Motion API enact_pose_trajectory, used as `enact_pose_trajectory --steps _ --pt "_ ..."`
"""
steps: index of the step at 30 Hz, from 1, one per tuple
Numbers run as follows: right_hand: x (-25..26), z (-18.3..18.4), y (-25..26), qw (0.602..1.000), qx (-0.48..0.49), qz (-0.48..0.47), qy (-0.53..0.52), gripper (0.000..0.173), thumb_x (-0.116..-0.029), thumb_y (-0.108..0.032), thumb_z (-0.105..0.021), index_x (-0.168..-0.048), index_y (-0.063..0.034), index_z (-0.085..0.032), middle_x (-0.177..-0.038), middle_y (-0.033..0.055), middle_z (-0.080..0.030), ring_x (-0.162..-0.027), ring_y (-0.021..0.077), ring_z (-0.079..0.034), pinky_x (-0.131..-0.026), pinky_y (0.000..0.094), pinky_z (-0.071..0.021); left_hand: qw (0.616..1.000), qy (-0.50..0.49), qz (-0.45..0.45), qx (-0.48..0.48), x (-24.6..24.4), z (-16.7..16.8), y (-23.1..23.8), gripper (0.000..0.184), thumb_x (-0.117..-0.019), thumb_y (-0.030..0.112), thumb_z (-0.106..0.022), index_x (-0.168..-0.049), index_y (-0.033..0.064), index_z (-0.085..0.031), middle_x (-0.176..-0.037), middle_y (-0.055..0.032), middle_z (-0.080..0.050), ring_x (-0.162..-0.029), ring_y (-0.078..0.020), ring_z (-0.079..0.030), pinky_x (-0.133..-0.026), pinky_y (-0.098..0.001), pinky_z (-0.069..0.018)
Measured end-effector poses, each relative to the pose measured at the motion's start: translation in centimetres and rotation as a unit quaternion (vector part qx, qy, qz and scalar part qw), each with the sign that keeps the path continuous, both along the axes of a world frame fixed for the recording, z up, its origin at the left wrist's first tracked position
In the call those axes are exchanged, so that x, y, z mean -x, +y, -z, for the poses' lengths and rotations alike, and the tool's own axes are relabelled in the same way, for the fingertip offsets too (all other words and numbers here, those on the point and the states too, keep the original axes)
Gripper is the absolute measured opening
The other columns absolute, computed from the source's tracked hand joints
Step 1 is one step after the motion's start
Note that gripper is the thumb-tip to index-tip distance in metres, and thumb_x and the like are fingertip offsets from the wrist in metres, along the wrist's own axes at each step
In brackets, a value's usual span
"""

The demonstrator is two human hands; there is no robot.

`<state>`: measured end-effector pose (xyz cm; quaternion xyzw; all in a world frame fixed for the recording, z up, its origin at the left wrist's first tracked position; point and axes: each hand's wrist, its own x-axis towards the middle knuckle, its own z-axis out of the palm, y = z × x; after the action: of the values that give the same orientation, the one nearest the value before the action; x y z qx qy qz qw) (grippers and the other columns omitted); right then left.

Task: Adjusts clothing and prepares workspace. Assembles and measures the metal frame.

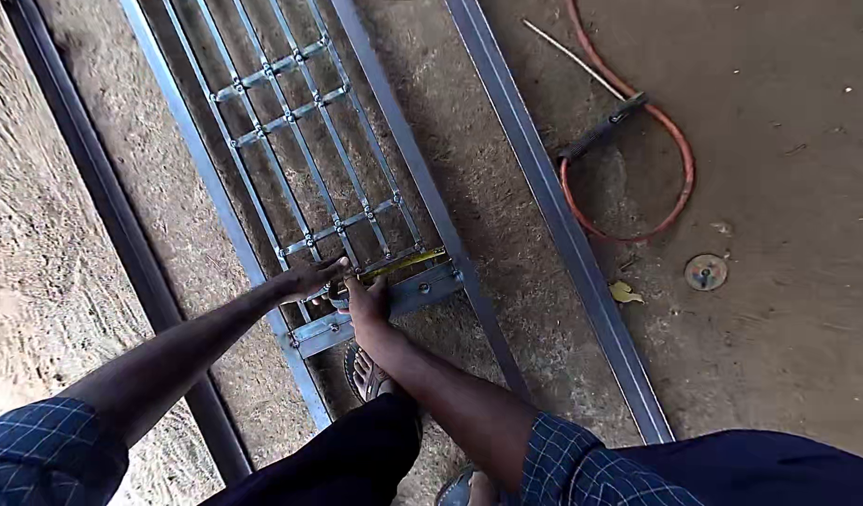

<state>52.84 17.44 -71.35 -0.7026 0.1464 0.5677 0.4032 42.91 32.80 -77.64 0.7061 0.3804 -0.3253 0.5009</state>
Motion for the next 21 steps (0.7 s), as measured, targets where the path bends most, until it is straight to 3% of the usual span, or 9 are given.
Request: enact_pose_trajectory --steps 2,4,8,13,18,21 --pt "2.2 4.9 0.2 0.999 -0.005 0.01 -0.039 0.073 -0.0965 -0.053 -0.067 -0.152 -0.018 -0.036 -0.123 0.021 -0.064 -0.092 0.0365 -0.072 -0.071 0.0567 -0.0614 1.0 0.008 0.012 -0.006 0.0 -0.1 0.0 0.07 -0.103 0.071 -0.026 -0.163 0.0355 -0.031 -0.131 -0.0151 -0.067 -0.09 -0.0298 -0.072 -0.08 -0.0547 -0.0583" --pt "3.2 7.4 0.1 0.998 -0.022 0.022 -0.053 0.075 -0.0936 -0.054 -0.07 -0.152 -0.0204 -0.036 -0.124 0.0213 -0.064 -0.091 0.039 -0.072 -0.065 0.0594 -0.0614 1.0 0.014 0.016 -0.013 0.1 0.1 0.1 0.072 -0.1013 0.074 -0.026 -0.163 0.0367 -0.03 -0.134 -0.0136 -0.066 -0.092 -0.0298 -0.073 -0.081 -0.0551 -0.0597" --pt "3.0 7.6 0.1 0.999 -0.018 0.017 -0.046 0.075 -0.0934 -0.052 -0.07 -0.152 -0.0217 -0.035 -0.125 0.0215 -0.063 -0.088 0.0386 -0.073 -0.064 0.0588 -0.0622 0.999 0.008 0.026 -0.017 0.0 0.1 0.0 0.07 -0.1022 0.072 -0.025 -0.164 0.0374 -0.028 -0.132 -0.0133 -0.067 -0.09 -0.0289 -0.073 -0.081 -0.0542 -0.0594" --pt "2.4 6.9 0.2 0.999 -0.019 0.019 -0.032 0.064 -0.0943 -0.05 -0.071 -0.142 -0.0188 -0.041 -0.115 0.0204 -0.066 -0.075 0.0351 -0.074 -0.058 0.0536 -0.063 0.999 0.008 0.033 -0.015 -0.1 -0.2 0.0 0.071 -0.102 0.073 -0.025 -0.164 0.0379 -0.026 -0.131 -0.0155 -0.067 -0.089 -0.03 -0.073 -0.08 -0.055 -0.059" --pt "2.2 6.6 0.1 0.999 -0.026 0.023 -0.018 0.069 -0.0942 -0.053 -0.07 -0.145 -0.019 -0.038 -0.107 0.0201 -0.067 -0.065 0.0306 -0.072 -0.055 0.0474 -0.0623 1.0 0.012 0.016 0.0 -0.5 -0.8 -0.2 0.069 -0.1042 0.068 -0.028 -0.165 0.0354 -0.024 -0.127 -0.0178 -0.068 -0.085 -0.03 -0.072 -0.076 -0.0526 -0.0594" --pt "2.2 6.4 0.1 0.999 -0.022 0.024 -0.018 0.061 -0.095 -0.048 -0.071 -0.14 -0.0182 -0.042 -0.103 0.02 -0.067 -0.062 0.0303 -0.071 -0.052 0.0466 -0.0616 1.0 0.015 0.022 -0.006 -0.4 -0.6 -0.2 0.069 -0.1034 0.069 -0.027 -0.165 0.0384 -0.023 -0.121 -0.0174 -0.07 -0.081 -0.0293 -0.071 -0.074 -0.0524 -0.0593"
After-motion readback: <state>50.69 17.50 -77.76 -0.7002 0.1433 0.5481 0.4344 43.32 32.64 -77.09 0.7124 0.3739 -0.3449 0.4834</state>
